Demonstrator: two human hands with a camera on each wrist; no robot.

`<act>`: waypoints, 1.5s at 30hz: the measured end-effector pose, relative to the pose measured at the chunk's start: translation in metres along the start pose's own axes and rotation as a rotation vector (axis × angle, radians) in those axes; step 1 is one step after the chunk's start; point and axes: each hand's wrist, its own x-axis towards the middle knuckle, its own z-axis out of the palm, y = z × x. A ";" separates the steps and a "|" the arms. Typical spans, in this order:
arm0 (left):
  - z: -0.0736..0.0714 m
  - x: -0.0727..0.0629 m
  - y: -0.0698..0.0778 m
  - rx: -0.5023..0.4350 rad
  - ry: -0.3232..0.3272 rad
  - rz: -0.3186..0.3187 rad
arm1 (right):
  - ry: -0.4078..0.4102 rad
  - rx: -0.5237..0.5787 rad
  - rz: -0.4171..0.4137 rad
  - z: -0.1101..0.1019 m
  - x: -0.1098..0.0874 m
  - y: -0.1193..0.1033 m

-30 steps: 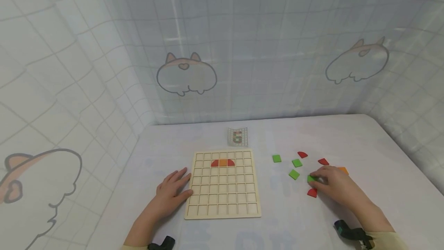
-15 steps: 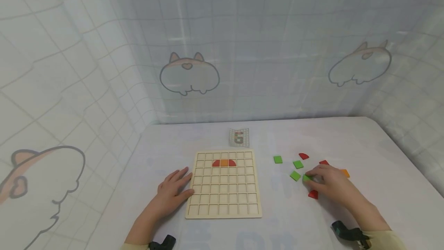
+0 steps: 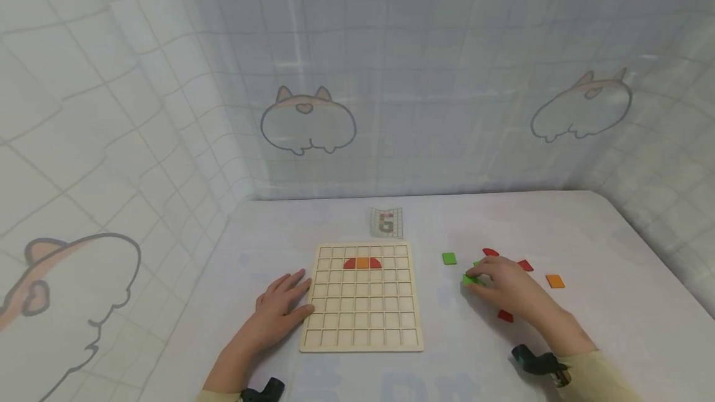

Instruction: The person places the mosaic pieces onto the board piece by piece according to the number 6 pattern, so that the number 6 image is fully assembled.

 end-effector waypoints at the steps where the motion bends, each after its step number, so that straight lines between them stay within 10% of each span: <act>1: 0.000 0.000 0.000 0.001 0.000 0.002 | 0.002 -0.008 -0.008 0.001 0.002 -0.002; 45: 0.003 0.001 -0.005 0.010 0.006 0.006 | -0.060 0.024 -0.336 0.060 0.098 -0.130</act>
